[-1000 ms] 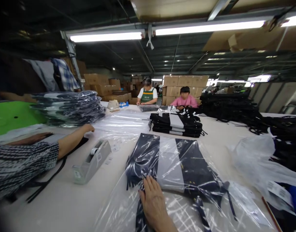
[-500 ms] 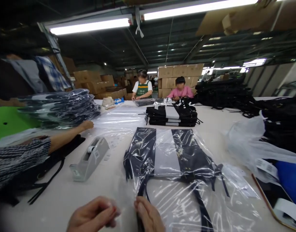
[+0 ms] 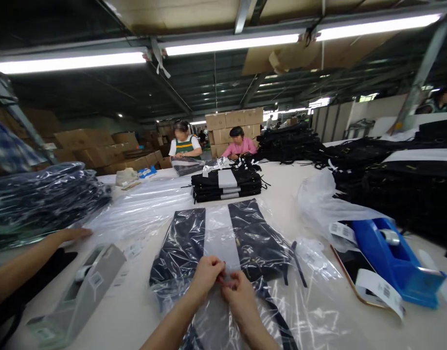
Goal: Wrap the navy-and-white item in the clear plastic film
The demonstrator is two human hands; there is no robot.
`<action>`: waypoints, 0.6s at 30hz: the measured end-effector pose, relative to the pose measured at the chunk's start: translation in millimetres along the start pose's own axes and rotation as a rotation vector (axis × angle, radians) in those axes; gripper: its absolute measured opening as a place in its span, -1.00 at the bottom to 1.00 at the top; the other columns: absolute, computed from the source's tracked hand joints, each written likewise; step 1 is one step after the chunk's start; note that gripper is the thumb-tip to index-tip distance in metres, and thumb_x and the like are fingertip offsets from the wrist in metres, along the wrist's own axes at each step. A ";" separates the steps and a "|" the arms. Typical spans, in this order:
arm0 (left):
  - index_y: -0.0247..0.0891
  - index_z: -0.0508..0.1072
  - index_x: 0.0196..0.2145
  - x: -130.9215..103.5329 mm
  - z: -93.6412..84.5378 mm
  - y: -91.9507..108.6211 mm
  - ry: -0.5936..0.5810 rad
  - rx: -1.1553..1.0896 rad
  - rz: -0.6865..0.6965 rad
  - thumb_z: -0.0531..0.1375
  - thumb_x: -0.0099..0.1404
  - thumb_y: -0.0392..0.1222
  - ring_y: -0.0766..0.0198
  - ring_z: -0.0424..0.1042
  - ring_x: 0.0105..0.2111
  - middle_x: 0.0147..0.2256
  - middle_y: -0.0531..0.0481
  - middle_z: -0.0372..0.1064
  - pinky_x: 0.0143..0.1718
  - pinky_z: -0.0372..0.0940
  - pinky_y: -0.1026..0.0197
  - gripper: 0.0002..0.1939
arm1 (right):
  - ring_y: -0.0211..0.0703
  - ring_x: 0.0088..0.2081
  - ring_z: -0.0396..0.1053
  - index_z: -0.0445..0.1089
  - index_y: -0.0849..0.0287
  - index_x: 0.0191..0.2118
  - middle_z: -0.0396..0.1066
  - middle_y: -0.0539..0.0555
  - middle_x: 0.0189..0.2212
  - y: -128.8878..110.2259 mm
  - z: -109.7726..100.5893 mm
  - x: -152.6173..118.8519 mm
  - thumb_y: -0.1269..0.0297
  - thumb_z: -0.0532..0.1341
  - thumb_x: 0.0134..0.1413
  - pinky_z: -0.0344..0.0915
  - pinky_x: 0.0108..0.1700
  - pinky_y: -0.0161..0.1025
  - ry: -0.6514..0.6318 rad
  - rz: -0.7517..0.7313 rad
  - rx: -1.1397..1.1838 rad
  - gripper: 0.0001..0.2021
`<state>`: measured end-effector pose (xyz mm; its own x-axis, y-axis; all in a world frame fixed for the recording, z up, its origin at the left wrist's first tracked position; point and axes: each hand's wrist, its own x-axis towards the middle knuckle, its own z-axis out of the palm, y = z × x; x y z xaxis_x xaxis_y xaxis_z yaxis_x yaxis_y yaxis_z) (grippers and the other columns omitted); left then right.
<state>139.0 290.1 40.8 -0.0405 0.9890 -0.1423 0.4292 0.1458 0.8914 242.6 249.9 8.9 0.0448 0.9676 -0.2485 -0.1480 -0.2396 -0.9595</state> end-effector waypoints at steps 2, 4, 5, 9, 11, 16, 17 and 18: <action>-0.29 0.37 -0.55 -7.2 -5.0 -3.1 0.009 0.071 0.113 -0.02 0.19 -0.17 0.26 0.38 -0.58 -0.58 -0.02 0.38 -0.51 0.28 0.24 -0.73 | -0.20 -0.65 0.25 0.28 0.13 -0.55 0.29 -0.10 -0.75 -3.7 -1.5 6.9 0.28 0.25 -0.40 0.12 -0.53 -0.28 0.013 -0.029 -0.084 -0.85; -0.29 0.42 -0.45 -17.6 -10.0 -10.9 0.054 0.151 0.259 -0.06 0.21 -0.18 0.20 0.42 -0.39 -0.44 -0.09 0.43 -0.28 0.33 0.13 -0.71 | -0.23 -0.66 0.21 0.23 0.12 -0.67 0.22 -0.11 -0.78 -5.5 -4.2 10.3 0.29 0.19 -0.33 0.07 -0.54 -0.29 0.028 -0.055 -0.156 -0.89; -0.29 0.44 -0.41 -22.6 -11.6 -17.4 0.067 0.181 0.320 -0.06 0.19 -0.22 0.16 0.41 -0.29 -0.36 -0.12 0.45 -0.16 0.30 0.07 -0.72 | -0.25 -0.66 0.20 0.21 0.12 -0.70 0.21 -0.12 -0.78 -5.8 -5.6 11.2 0.30 0.17 -0.31 0.07 -0.54 -0.29 0.039 -0.069 -0.187 -0.87; -0.30 0.45 -0.20 -31.7 -9.5 -51.2 0.165 0.463 0.743 -0.03 0.16 -0.34 0.10 0.35 -0.08 -0.15 -0.16 0.45 -0.01 0.24 0.00 -0.67 | -0.25 -0.63 0.20 0.17 0.11 -0.72 0.21 -0.10 -0.77 -3.2 -5.6 13.4 0.32 0.13 -0.24 0.10 -0.50 -0.29 0.065 -0.101 -0.268 -0.82; -0.29 0.39 -0.08 -29.3 -5.6 -63.6 0.306 0.704 0.989 -0.07 0.22 -0.37 0.16 0.34 -0.06 -0.11 -0.11 0.43 -0.04 0.27 0.08 -0.62 | -0.25 -0.64 0.20 0.15 0.10 -0.72 0.23 -0.09 -0.76 -1.4 -2.7 13.0 0.33 0.10 -0.21 0.11 -0.50 -0.29 0.052 -0.109 -0.299 -0.82; -0.26 0.35 -0.04 -24.4 -2.8 -66.8 0.441 0.987 1.115 -0.09 0.28 -0.37 0.26 0.32 -0.06 -0.09 0.01 0.43 -0.04 0.19 0.17 -0.63 | -0.18 -0.59 0.27 0.25 0.11 -0.59 0.27 -0.06 -0.70 -18.6 -32.8 -0.5 0.18 0.10 -0.11 0.18 -0.48 -0.27 0.032 -0.193 -0.390 -0.83; -0.27 0.34 -0.03 -24.6 -4.1 -66.2 0.441 1.020 1.143 -0.08 0.28 -0.36 0.26 0.32 -0.05 -0.08 0.01 0.42 -0.03 0.15 0.18 -0.63 | -0.16 -0.54 0.30 0.30 0.11 -0.51 0.32 -0.03 -0.63 -28.8 -52.2 -3.9 0.10 0.09 -0.07 0.21 -0.44 -0.25 0.076 -0.253 -0.429 -0.79; -0.28 0.34 -0.01 -24.3 -5.7 -66.6 0.444 1.049 1.172 -0.06 0.26 -0.36 0.26 0.31 -0.05 -0.07 0.00 0.42 -0.02 0.12 0.18 -0.63 | -0.13 -0.47 0.33 0.34 0.11 -0.43 0.37 0.01 -0.55 -41.4 -76.5 -7.1 0.04 0.08 -0.05 0.24 -0.38 -0.23 0.158 -0.326 -0.481 -0.74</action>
<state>106.2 256.5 -12.7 0.5687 0.4965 0.6558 0.7928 -0.5434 -0.2761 323.9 246.9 40.2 0.1648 0.9824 0.0876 0.3598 0.0229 -0.9328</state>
